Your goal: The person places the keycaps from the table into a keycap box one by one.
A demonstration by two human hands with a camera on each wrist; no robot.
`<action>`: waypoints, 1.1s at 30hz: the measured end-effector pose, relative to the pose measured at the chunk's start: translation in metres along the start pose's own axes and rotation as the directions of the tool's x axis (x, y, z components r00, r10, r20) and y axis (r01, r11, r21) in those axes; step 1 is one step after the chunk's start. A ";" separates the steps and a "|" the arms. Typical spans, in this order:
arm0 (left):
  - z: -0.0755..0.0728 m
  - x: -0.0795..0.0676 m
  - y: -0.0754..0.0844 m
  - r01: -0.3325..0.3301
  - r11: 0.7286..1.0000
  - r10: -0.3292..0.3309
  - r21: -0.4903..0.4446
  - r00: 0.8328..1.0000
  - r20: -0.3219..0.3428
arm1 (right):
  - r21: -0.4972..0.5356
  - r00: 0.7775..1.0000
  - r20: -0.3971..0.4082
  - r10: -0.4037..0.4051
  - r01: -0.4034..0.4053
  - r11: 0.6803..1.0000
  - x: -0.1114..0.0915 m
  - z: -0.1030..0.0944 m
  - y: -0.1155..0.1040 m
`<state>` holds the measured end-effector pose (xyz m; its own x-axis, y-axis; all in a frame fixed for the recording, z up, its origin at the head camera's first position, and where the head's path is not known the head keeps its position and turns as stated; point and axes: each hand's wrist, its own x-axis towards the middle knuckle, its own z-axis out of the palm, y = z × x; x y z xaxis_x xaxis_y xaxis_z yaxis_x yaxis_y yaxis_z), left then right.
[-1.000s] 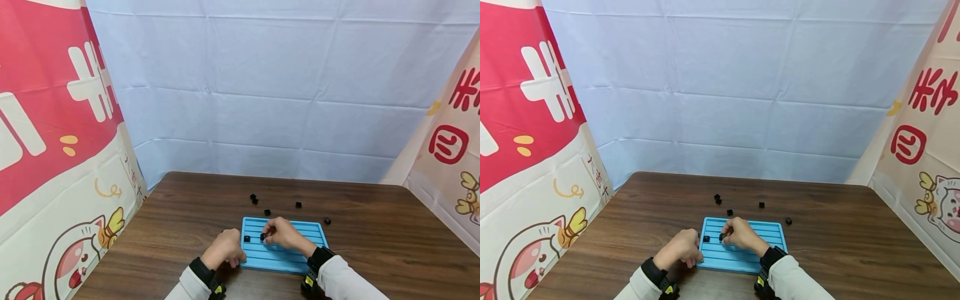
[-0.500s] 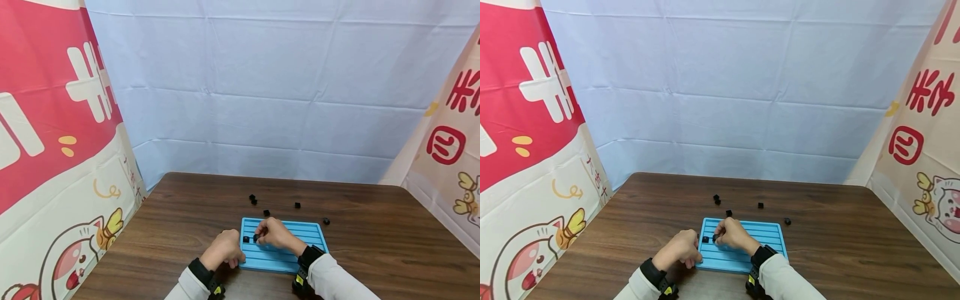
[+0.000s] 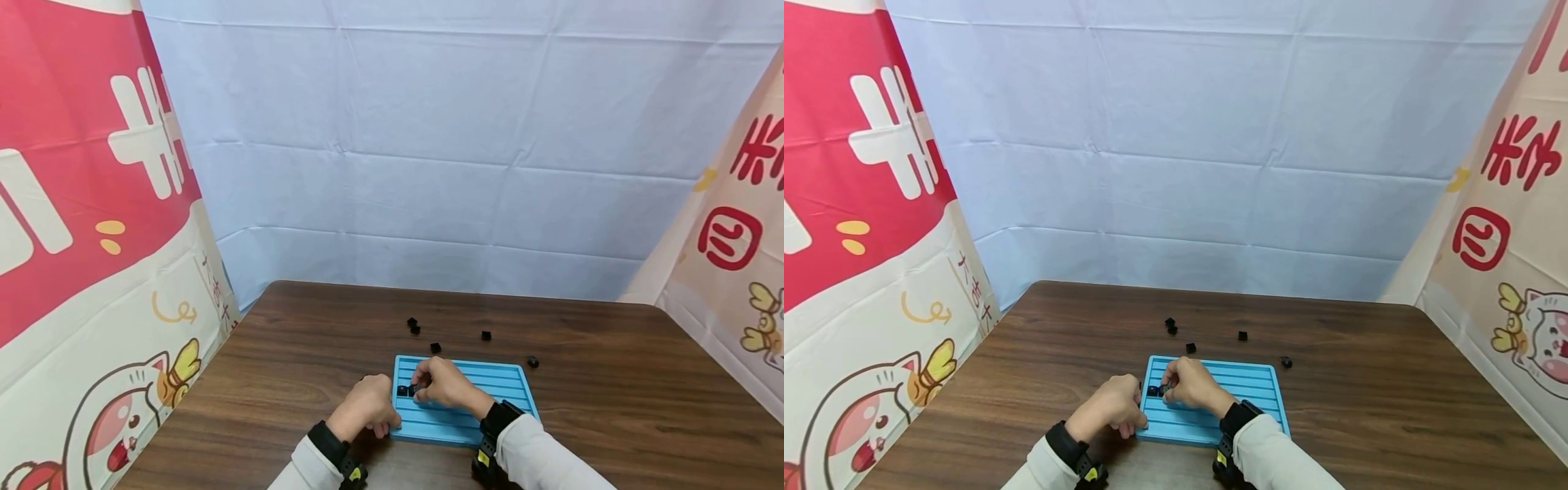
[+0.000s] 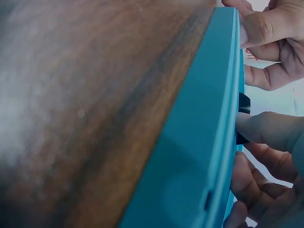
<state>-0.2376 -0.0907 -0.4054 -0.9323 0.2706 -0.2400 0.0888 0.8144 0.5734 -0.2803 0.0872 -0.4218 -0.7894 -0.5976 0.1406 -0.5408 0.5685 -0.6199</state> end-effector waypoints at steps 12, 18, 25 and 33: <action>0.000 0.001 0.001 0.009 1.000 -0.009 0.007 1.000 0.006 | -0.013 1.000 0.011 -0.002 0.002 1.000 0.003 0.003 0.001; 0.000 0.001 0.001 0.016 1.000 -0.016 0.005 1.000 0.005 | -0.002 1.000 0.022 0.016 -0.016 1.000 0.004 0.003 0.000; 0.001 0.001 0.002 0.012 1.000 -0.012 -0.002 1.000 0.003 | 0.002 0.999 0.038 0.030 -0.030 1.000 0.003 0.003 -0.001; 0.001 0.003 -0.001 -0.018 1.000 0.018 0.021 1.000 0.005 | -0.010 0.999 0.032 0.033 -0.032 0.999 0.003 0.005 0.001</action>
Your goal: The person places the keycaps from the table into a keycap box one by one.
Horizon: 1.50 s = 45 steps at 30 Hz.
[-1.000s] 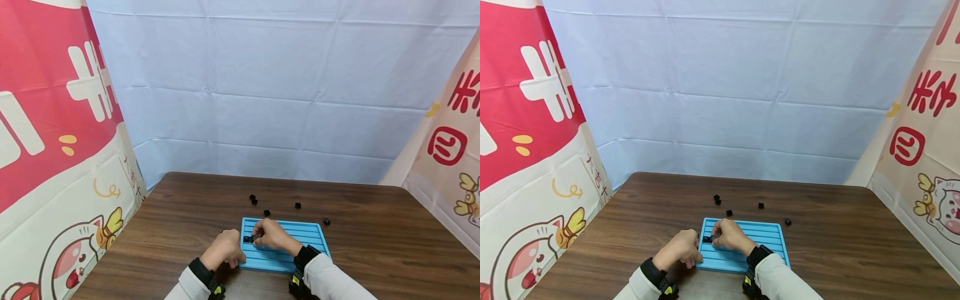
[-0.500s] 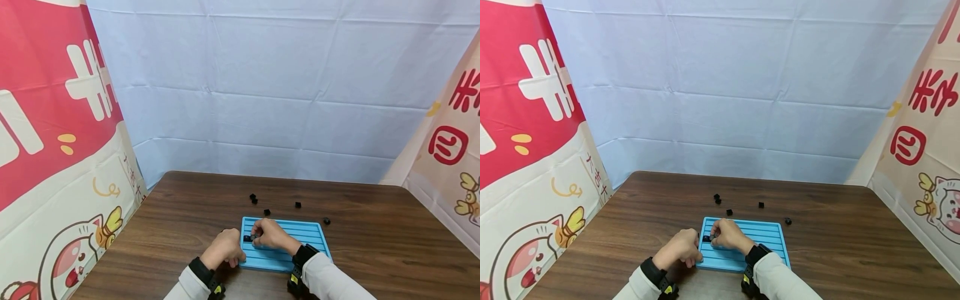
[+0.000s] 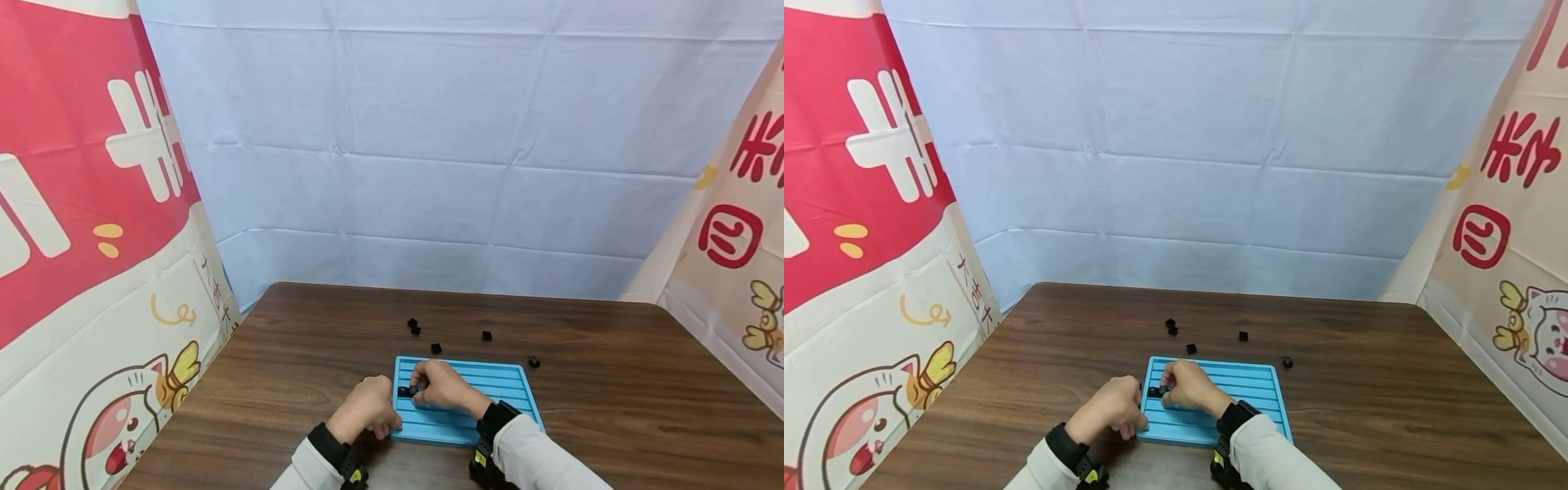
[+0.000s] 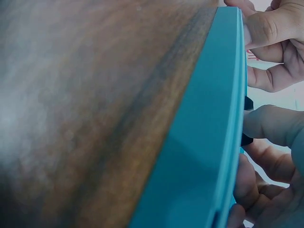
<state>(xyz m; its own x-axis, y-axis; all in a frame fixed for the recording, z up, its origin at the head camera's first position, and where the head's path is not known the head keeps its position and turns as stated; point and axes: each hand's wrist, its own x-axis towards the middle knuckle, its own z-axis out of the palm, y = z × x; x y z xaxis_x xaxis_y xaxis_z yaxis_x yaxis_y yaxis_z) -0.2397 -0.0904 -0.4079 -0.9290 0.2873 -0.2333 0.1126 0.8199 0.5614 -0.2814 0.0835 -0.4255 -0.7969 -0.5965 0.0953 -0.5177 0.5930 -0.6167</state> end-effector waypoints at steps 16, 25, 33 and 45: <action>0.000 0.000 0.000 -0.001 1.000 0.001 -0.013 1.000 0.005 | 0.014 1.000 0.008 0.009 -0.009 1.000 0.000 -0.001 -0.001; -0.001 0.000 0.000 0.002 1.000 -0.002 0.008 1.000 -0.003 | -0.033 0.998 0.036 0.056 -0.054 0.998 -0.001 -0.006 -0.007; 0.000 -0.001 0.000 -0.004 1.000 0.004 0.001 1.000 -0.011 | -0.204 0.987 0.083 0.141 -0.122 0.971 -0.002 -0.013 -0.017; 0.001 0.000 -0.001 -0.021 1.000 0.021 0.008 1.000 -0.018 | -0.358 0.976 0.103 0.192 -0.144 0.923 -0.012 -0.027 -0.028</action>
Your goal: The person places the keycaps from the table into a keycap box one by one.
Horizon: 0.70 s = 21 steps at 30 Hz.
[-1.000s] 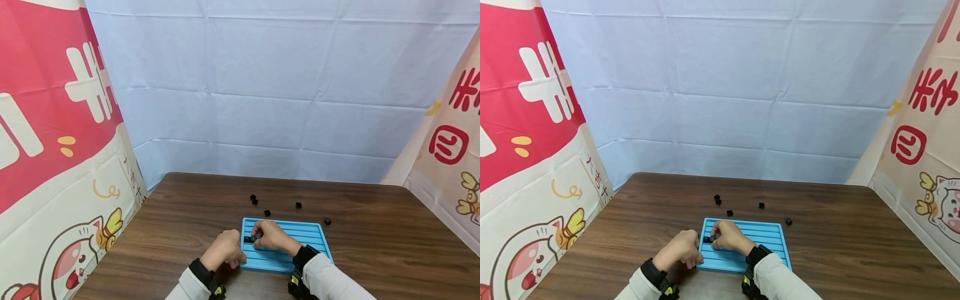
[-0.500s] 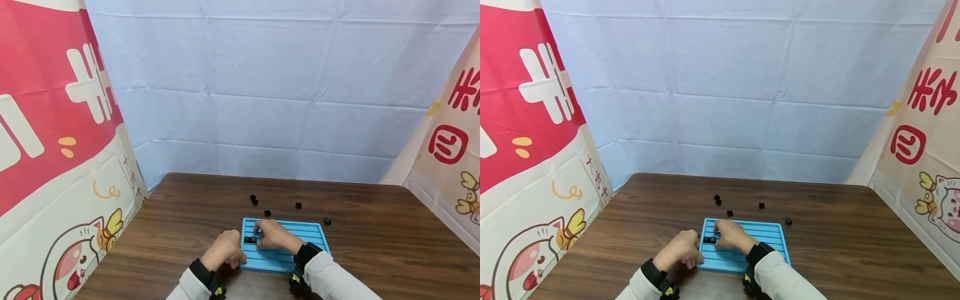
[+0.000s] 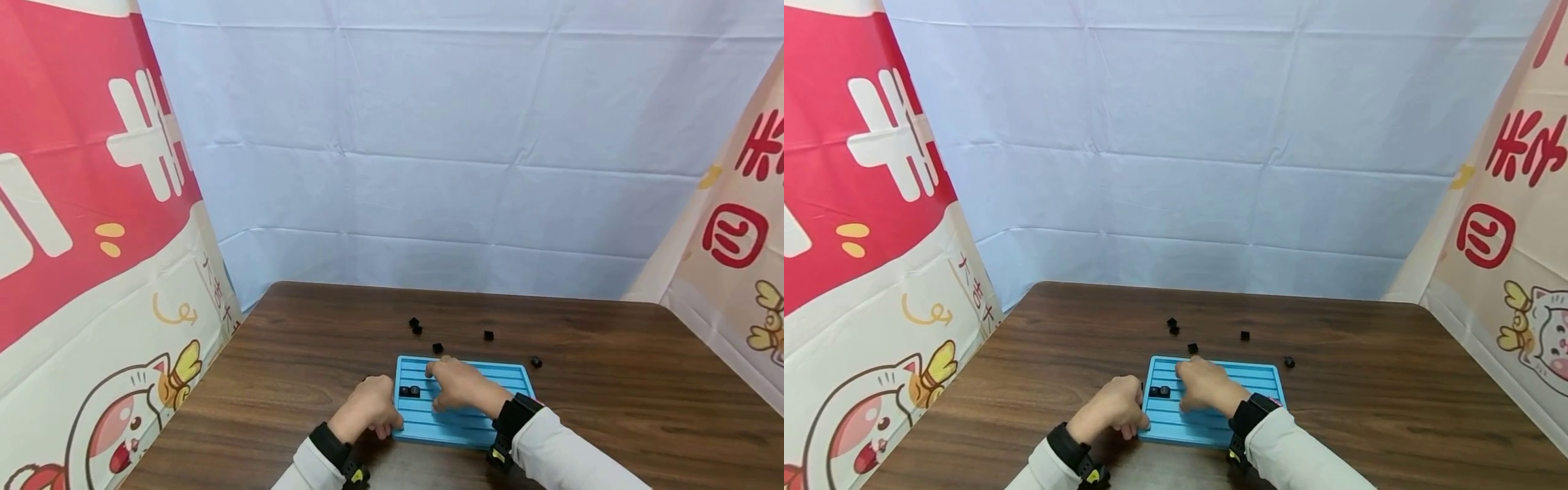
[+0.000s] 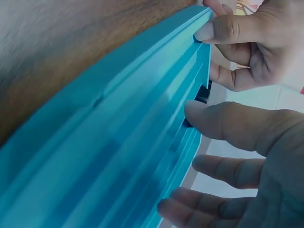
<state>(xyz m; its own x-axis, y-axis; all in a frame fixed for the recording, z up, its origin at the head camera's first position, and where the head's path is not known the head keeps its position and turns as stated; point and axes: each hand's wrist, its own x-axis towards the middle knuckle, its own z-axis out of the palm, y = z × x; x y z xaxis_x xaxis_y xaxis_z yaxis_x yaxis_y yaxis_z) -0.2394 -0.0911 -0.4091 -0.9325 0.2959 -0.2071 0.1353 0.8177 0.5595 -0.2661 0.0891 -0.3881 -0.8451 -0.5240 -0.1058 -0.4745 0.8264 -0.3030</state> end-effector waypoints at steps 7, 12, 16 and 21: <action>-0.002 0.000 0.001 -0.017 1.000 0.017 -0.002 1.000 -0.008 | 0.008 1.000 0.023 0.009 -0.009 1.000 -0.006 -0.009 0.008; -0.002 0.000 0.001 -0.009 1.000 0.009 -0.005 1.000 -0.010 | 0.034 0.999 0.039 0.005 -0.007 0.999 -0.009 -0.009 0.011; -0.001 0.000 0.001 -0.006 1.000 0.006 -0.004 1.000 -0.006 | 0.035 0.999 0.049 -0.003 0.001 0.999 -0.009 -0.007 0.011; 0.000 0.000 0.000 -0.009 1.000 0.009 -0.020 1.000 0.000 | 0.039 0.999 0.043 -0.002 0.001 0.999 -0.010 -0.008 0.013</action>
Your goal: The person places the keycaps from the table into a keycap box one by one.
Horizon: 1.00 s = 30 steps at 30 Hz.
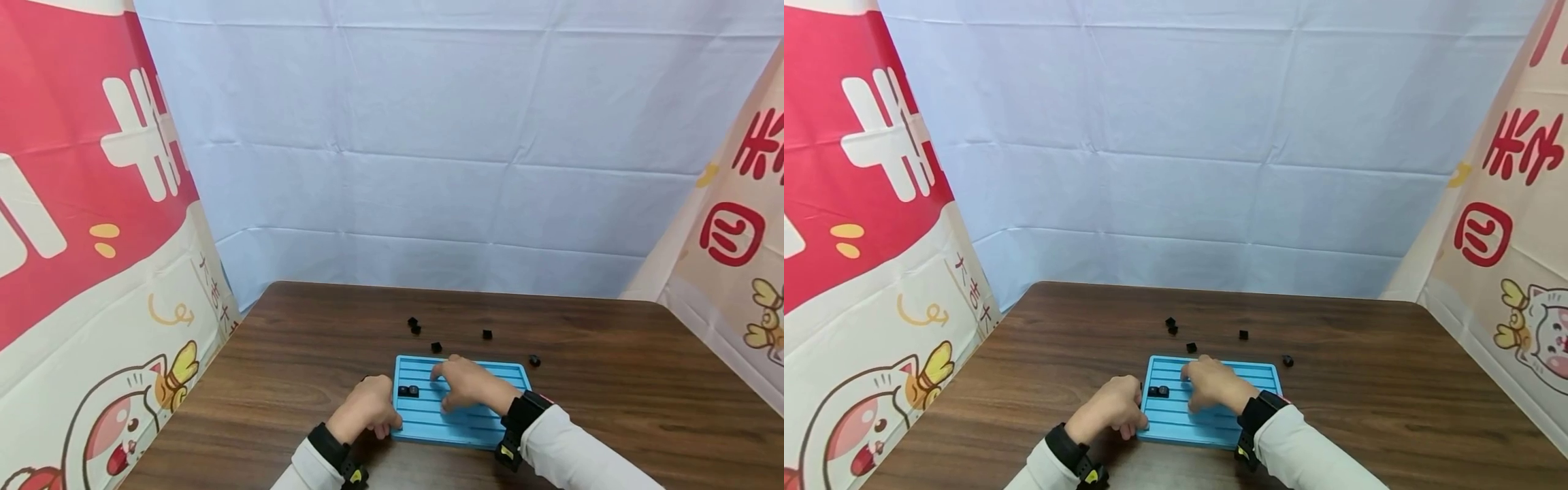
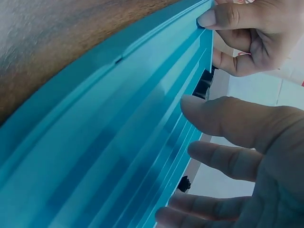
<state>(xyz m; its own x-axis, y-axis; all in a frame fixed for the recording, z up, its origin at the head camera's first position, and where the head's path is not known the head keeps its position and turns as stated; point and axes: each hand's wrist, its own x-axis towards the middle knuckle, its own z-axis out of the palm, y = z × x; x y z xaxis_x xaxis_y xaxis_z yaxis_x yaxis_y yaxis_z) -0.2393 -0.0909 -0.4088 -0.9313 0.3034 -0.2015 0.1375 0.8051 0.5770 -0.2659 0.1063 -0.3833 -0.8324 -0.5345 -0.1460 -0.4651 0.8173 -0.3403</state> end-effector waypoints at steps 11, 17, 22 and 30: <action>-0.001 0.000 -0.003 -0.014 1.000 0.014 0.011 1.000 -0.002 | 0.012 0.999 -0.031 0.010 -0.009 1.000 -0.004 -0.005 0.010; -0.002 -0.001 -0.003 -0.004 1.000 0.004 0.025 1.000 0.001 | 0.012 0.999 -0.036 0.027 -0.027 1.000 -0.007 -0.007 0.018; -0.003 -0.002 -0.002 0.006 0.999 -0.006 0.050 1.000 -0.003 | 0.008 0.998 -0.048 0.026 -0.026 1.000 -0.012 -0.012 0.029; -0.003 -0.003 -0.003 0.005 1.000 -0.005 0.027 1.000 0.003 | 0.027 0.996 -0.063 0.056 -0.054 0.998 -0.020 -0.020 0.052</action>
<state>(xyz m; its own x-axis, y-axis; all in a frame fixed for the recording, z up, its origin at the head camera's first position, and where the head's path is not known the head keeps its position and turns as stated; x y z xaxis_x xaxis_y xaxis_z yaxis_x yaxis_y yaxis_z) -0.2381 -0.0960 -0.4073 -0.9308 0.3010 -0.2072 0.1418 0.8201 0.5544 -0.2795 0.1636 -0.3795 -0.8743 -0.4737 -0.1060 -0.4112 0.8388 -0.3570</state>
